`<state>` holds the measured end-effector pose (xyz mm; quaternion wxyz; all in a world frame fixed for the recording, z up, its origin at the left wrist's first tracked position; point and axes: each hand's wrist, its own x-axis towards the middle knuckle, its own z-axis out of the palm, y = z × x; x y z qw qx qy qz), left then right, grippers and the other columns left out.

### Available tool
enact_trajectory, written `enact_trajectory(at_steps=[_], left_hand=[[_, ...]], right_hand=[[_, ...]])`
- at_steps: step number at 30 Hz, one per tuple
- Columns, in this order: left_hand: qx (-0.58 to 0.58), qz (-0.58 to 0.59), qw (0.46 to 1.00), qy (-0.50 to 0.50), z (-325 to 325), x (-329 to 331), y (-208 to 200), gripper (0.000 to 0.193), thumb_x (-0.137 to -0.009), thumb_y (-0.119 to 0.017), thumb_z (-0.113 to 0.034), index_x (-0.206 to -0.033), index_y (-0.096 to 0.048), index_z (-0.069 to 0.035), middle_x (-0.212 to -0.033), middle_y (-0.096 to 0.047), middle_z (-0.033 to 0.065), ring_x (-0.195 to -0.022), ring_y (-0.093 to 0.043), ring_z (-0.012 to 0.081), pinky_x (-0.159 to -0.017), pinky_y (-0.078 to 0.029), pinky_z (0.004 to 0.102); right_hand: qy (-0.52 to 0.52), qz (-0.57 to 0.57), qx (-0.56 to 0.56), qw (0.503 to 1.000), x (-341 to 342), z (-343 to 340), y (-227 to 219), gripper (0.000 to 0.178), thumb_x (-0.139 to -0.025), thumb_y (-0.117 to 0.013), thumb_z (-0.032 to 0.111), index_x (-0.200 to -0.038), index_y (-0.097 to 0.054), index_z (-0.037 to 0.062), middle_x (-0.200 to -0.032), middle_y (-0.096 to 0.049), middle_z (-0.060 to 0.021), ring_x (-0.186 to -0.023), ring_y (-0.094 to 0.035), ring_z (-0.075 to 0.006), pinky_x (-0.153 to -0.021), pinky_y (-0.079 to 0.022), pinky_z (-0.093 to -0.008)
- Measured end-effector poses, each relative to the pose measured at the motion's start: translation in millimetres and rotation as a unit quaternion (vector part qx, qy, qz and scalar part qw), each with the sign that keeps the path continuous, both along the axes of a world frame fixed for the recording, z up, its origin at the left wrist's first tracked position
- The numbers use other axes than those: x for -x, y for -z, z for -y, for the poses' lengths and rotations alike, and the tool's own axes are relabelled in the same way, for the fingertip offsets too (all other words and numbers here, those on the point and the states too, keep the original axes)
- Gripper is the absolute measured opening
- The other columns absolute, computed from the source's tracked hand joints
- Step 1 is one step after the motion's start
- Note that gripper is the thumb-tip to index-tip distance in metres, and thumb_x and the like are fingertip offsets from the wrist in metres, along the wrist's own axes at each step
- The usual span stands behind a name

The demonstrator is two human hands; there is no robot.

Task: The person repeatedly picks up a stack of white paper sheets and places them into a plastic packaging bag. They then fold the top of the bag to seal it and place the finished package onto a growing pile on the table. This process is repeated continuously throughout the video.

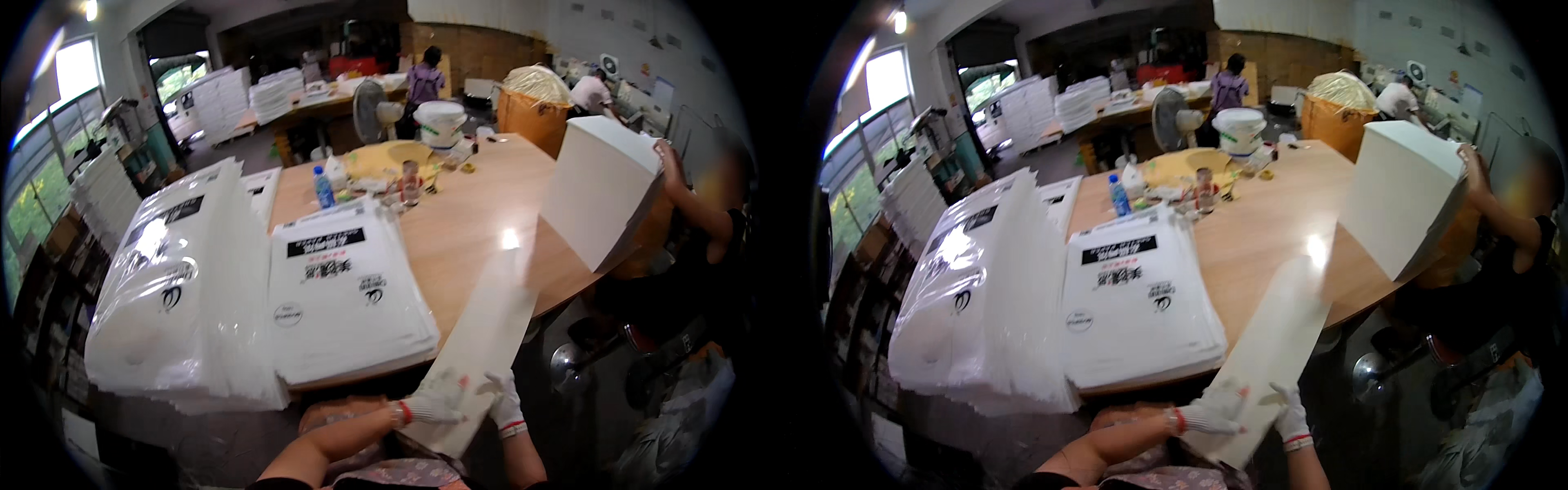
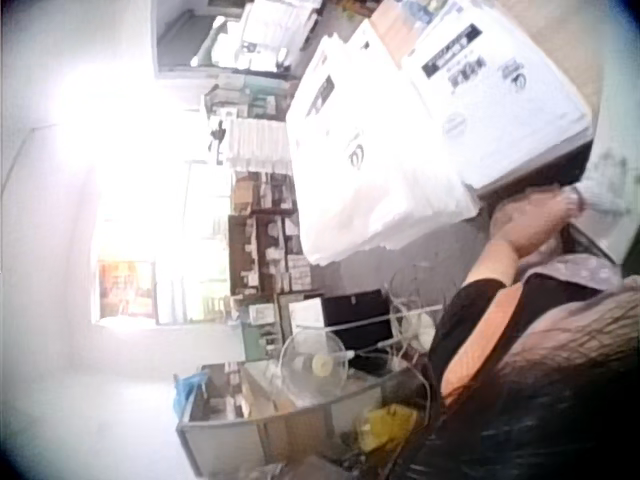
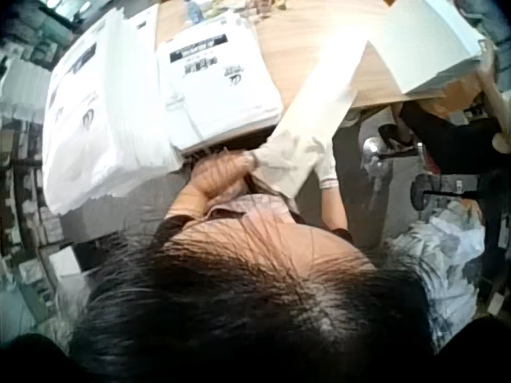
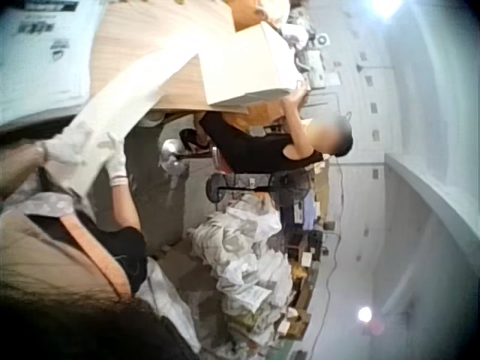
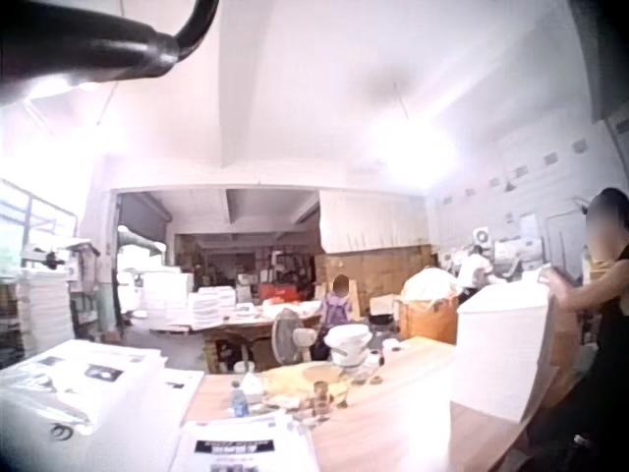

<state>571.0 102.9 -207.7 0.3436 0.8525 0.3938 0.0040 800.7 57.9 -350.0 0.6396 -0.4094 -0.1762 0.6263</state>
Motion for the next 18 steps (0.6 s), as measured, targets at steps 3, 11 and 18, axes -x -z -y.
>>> enact_trajectory(at_steps=[3,11,18], left_hand=[[-0.021,-0.061,0.992,0.112,7,2,8,0.075,-0.078,-0.064,-0.040,-0.138,-0.037,-0.006,-0.145,-0.033,0.0182,-0.129,-0.038,0.0328,-0.103,-0.033,0.0434],[-0.228,-0.063,0.917,-0.321,-132,195,62,0.039,-0.084,-0.058,-0.038,-0.111,-0.060,-0.010,-0.110,-0.059,0.0144,-0.097,-0.059,0.0317,-0.086,-0.046,0.0398],[-0.043,0.109,0.942,-0.313,-188,218,78,0.033,-0.087,-0.054,-0.036,-0.092,-0.060,-0.004,-0.079,-0.064,0.0119,-0.073,-0.061,0.0264,-0.070,-0.047,0.0387]], right_hand=[[0.019,0.368,-0.028,0.929,59,-5,-33,0.032,-0.090,-0.059,0.019,-0.113,-0.058,-0.0031,-0.112,-0.061,-0.0119,-0.093,-0.061,-0.0201,-0.080,-0.050,-0.0342],[0.062,0.386,-0.024,0.920,55,5,-123,0.031,-0.086,-0.064,0.014,-0.110,-0.059,-0.0044,-0.095,-0.066,-0.0088,-0.079,-0.062,-0.0165,-0.067,-0.052,-0.0302],[-0.115,0.641,-0.099,0.752,60,24,-221,0.020,-0.077,-0.066,0.012,-0.096,-0.068,0.0068,-0.087,-0.068,-0.0104,-0.078,-0.065,-0.0237,-0.067,-0.052,-0.0320]])
